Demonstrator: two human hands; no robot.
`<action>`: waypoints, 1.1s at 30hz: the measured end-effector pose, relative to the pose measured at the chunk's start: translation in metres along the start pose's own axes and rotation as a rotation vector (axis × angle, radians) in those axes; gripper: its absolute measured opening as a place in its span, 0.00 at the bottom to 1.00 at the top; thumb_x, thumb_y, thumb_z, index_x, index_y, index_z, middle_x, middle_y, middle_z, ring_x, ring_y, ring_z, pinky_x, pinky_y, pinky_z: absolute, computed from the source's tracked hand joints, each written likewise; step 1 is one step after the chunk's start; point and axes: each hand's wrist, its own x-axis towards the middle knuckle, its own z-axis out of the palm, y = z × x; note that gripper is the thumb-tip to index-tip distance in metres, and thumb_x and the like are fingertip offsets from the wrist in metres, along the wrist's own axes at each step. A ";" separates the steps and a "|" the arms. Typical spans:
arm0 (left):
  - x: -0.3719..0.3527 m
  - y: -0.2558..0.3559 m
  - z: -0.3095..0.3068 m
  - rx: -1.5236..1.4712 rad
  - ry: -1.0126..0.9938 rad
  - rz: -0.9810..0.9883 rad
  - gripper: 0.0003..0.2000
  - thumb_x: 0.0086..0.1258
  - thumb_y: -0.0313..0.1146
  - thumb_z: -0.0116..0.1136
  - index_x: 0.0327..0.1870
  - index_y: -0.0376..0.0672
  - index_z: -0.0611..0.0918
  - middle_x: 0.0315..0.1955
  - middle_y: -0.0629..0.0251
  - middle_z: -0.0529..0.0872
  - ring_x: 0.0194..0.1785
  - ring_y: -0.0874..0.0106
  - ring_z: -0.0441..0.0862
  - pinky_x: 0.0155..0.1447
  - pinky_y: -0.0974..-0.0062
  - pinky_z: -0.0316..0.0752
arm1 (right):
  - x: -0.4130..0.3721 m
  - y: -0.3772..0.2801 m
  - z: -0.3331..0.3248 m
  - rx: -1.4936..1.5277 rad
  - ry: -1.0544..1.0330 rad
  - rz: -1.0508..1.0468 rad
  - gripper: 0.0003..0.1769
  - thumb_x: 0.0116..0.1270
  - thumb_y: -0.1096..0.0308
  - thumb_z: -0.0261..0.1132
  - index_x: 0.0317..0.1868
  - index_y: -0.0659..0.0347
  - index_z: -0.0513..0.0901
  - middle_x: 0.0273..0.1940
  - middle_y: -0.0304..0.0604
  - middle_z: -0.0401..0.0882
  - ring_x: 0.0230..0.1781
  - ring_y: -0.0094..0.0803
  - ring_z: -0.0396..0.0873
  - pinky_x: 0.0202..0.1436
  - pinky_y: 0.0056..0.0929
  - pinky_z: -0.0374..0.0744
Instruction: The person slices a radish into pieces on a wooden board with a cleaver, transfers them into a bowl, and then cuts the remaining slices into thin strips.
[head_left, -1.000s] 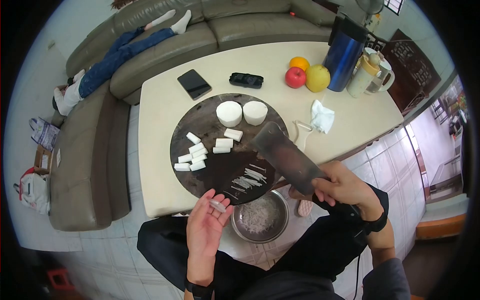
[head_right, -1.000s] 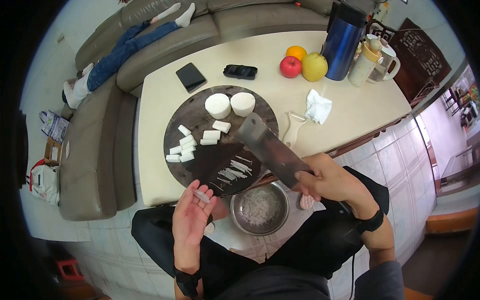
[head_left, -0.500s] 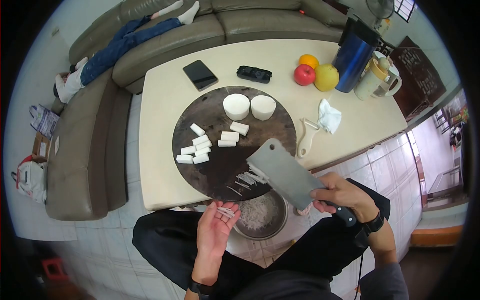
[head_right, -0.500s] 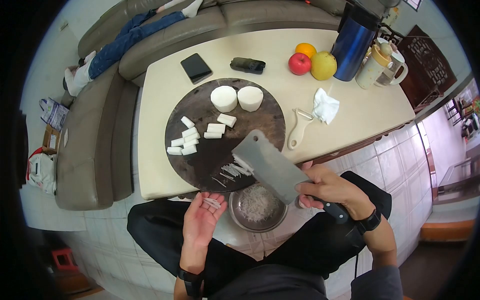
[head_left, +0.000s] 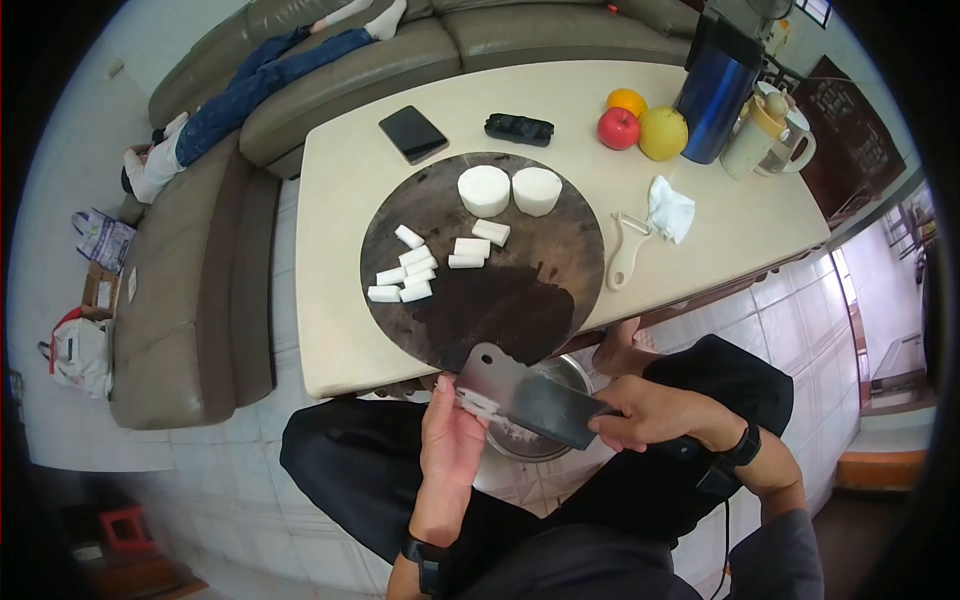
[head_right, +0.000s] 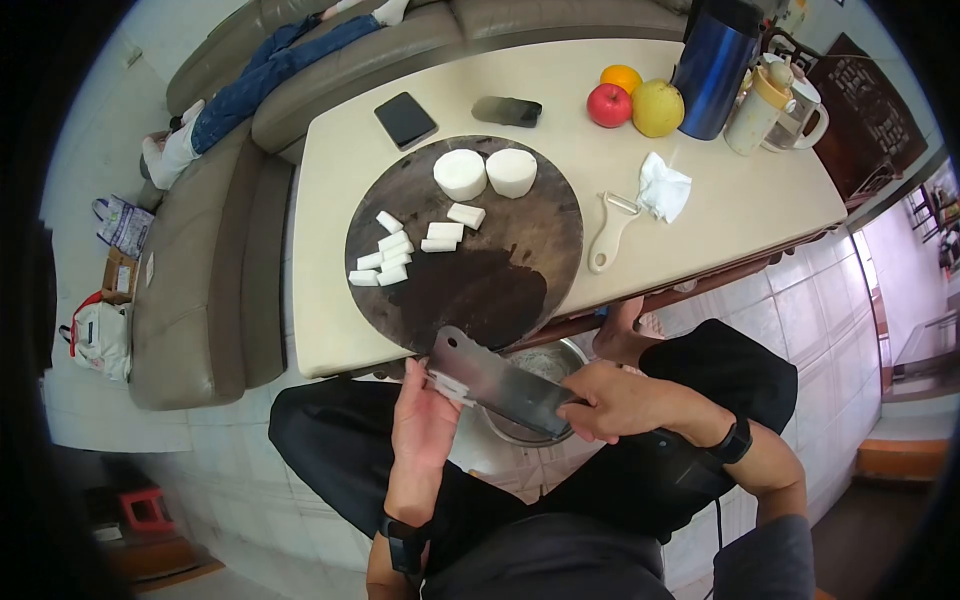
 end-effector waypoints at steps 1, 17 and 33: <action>-0.001 -0.002 -0.001 0.033 -0.017 -0.002 0.14 0.76 0.38 0.55 0.56 0.41 0.76 0.56 0.61 0.81 0.62 0.65 0.77 0.66 0.60 0.73 | 0.001 0.003 0.004 -0.019 0.009 -0.006 0.16 0.72 0.67 0.56 0.25 0.65 0.76 0.17 0.36 0.74 0.14 0.21 0.71 0.20 0.23 0.70; -0.006 -0.051 -0.029 0.054 -0.012 -0.078 0.11 0.75 0.26 0.55 0.55 0.45 0.78 0.43 0.68 0.85 0.43 0.74 0.83 0.44 0.74 0.81 | -0.028 0.039 0.039 -0.203 0.314 -0.102 0.12 0.69 0.68 0.61 0.30 0.69 0.77 0.17 0.46 0.76 0.16 0.31 0.75 0.23 0.33 0.72; -0.008 -0.061 -0.005 -0.053 0.021 -0.076 0.11 0.74 0.30 0.57 0.55 0.45 0.78 0.47 0.66 0.84 0.42 0.70 0.85 0.43 0.70 0.83 | -0.043 0.047 0.035 -0.182 0.424 -0.208 0.08 0.66 0.72 0.63 0.32 0.71 0.78 0.16 0.55 0.67 0.15 0.46 0.67 0.23 0.40 0.67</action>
